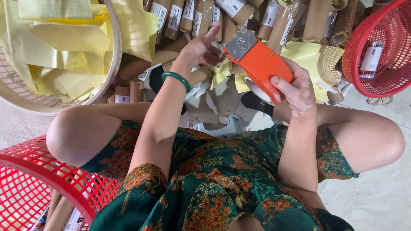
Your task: The recorder is seen taping shut cardboard tubes and sorting them into a basket.
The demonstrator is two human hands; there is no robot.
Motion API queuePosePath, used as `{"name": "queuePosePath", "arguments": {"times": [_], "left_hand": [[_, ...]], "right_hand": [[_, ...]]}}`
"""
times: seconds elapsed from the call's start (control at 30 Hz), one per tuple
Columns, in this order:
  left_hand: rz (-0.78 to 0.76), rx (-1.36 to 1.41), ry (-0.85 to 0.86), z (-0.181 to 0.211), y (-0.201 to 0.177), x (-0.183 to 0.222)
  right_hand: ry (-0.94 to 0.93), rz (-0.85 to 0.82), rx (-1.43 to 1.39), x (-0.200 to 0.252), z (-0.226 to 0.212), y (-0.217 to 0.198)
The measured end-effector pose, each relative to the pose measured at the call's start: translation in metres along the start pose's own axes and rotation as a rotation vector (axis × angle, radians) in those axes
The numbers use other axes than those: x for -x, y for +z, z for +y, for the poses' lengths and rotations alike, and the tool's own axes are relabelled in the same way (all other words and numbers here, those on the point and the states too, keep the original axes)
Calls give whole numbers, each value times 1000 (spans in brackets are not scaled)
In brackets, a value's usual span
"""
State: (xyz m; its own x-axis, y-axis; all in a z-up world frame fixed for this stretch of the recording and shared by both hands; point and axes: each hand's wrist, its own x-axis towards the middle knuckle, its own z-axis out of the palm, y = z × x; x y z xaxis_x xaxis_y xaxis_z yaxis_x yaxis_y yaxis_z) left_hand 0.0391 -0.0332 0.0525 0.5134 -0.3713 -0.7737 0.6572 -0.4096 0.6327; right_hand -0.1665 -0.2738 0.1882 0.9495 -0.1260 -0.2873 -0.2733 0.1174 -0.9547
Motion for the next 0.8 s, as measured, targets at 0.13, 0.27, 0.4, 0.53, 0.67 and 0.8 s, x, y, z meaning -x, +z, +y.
{"name": "queuePosePath", "arguments": {"times": [0.13, 0.27, 0.4, 0.53, 0.67, 0.8], "left_hand": [[-156, 391, -190, -6, 7, 22], [-353, 678, -30, -47, -4, -18], [-222, 670, 52, -33, -17, 2], [-113, 523, 126, -41, -26, -2], [159, 189, 256, -45, -24, -6], [229, 206, 338, -56, -23, -17]], "right_hand": [[-51, -36, -57, 7, -3, -2], [-37, -14, -43, 9, -4, -3], [2, -23, 36, 9, 2, -8], [73, -19, 226, 5, 15, -3], [140, -88, 412, 4, 21, 1], [93, -136, 499, 5, 11, -7]]}}
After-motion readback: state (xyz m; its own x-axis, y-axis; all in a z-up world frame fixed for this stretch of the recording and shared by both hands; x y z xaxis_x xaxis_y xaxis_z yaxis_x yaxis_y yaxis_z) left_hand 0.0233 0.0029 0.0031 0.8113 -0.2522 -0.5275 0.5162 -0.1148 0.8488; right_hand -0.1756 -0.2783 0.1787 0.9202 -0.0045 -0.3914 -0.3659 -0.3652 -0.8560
